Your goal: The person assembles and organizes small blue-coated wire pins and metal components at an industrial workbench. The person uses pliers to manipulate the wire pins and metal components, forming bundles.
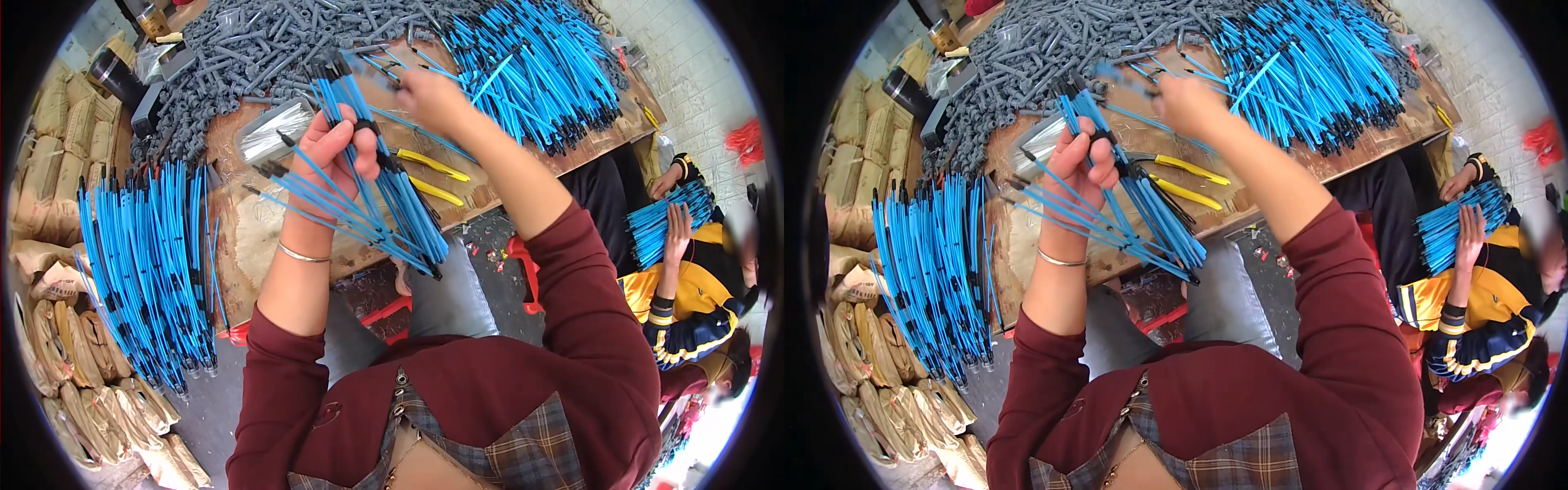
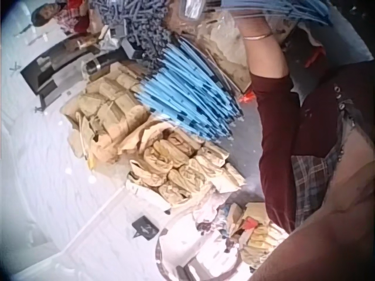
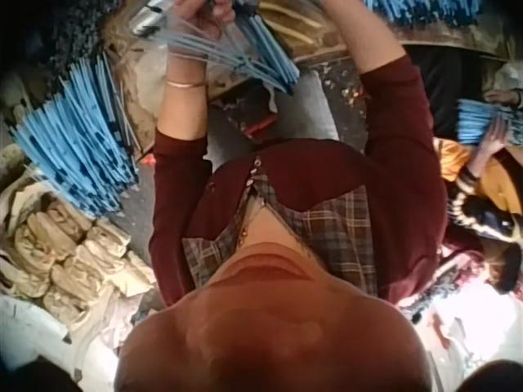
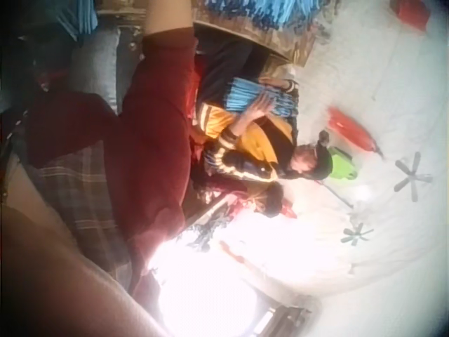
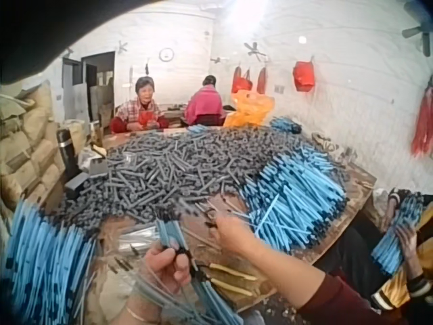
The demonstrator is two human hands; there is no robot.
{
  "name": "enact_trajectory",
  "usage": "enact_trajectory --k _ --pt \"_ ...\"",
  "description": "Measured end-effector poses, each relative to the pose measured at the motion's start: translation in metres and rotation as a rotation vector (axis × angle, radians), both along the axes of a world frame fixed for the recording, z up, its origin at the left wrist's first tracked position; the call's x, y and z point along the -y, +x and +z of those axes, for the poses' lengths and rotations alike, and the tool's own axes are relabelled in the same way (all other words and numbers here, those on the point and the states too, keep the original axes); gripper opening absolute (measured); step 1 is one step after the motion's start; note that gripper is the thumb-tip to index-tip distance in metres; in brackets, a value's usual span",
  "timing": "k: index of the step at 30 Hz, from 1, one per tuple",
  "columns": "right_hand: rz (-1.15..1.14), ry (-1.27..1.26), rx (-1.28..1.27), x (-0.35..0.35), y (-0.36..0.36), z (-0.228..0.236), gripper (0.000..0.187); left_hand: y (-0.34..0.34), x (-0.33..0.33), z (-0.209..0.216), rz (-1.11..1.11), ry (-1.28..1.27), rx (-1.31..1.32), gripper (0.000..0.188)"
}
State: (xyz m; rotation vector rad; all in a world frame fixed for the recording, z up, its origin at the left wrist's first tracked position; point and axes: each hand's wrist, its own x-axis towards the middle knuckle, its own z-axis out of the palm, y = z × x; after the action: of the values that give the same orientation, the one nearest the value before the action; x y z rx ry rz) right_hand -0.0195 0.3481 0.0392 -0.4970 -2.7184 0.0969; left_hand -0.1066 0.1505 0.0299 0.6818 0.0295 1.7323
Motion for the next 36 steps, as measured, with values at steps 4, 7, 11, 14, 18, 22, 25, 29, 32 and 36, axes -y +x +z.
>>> enact_trajectory --k 4,7,11,14,18,22,25,29,32,36 --pt "-0.006 -0.287 -0.405 -0.014 0.020 0.076 0.023 0.003 -0.004 -0.007 0.226 -0.200 0.005 0.016" --pt "0.184 -0.820 -0.426 0.017 0.058 0.124 0.018 -0.006 -0.003 -0.014 0.245 -0.280 0.045 0.016" --pt "0.308 -0.986 -0.047 0.069 0.086 0.106 0.013 0.011 -0.004 0.001 0.221 -0.270 0.114 0.015" --pt "0.174 -0.702 0.060 0.093 0.083 0.083 0.015 0.012 -0.007 -0.008 0.214 -0.154 0.070 0.017" --pt "0.093 -0.782 0.068 0.104 0.077 0.079 0.018 0.007 -0.009 -0.012 0.047 0.018 0.118 0.018" --pt "0.228 -0.994 0.227 0.070 0.048 0.068 0.021 0.007 -0.003 -0.005 0.182 -0.082 0.107 0.017" --pt "-0.065 -0.384 -0.018 0.021 0.012 0.035 0.027 0.017 -0.002 0.006 0.298 -0.194 0.062 0.018" --pt "-0.278 0.071 0.131 -0.004 -0.019 -0.027 0.024 0.018 -0.005 0.007 0.258 -0.167 0.007 0.019" --pt "-0.246 0.042 0.178 -0.007 -0.032 -0.032 0.023 0.012 -0.004 0.000 0.094 0.009 0.015 0.019" --pt "-0.184 0.059 0.212 -0.006 -0.031 -0.021 0.019 0.010 -0.008 -0.002 0.089 -0.010 -0.068 0.020"
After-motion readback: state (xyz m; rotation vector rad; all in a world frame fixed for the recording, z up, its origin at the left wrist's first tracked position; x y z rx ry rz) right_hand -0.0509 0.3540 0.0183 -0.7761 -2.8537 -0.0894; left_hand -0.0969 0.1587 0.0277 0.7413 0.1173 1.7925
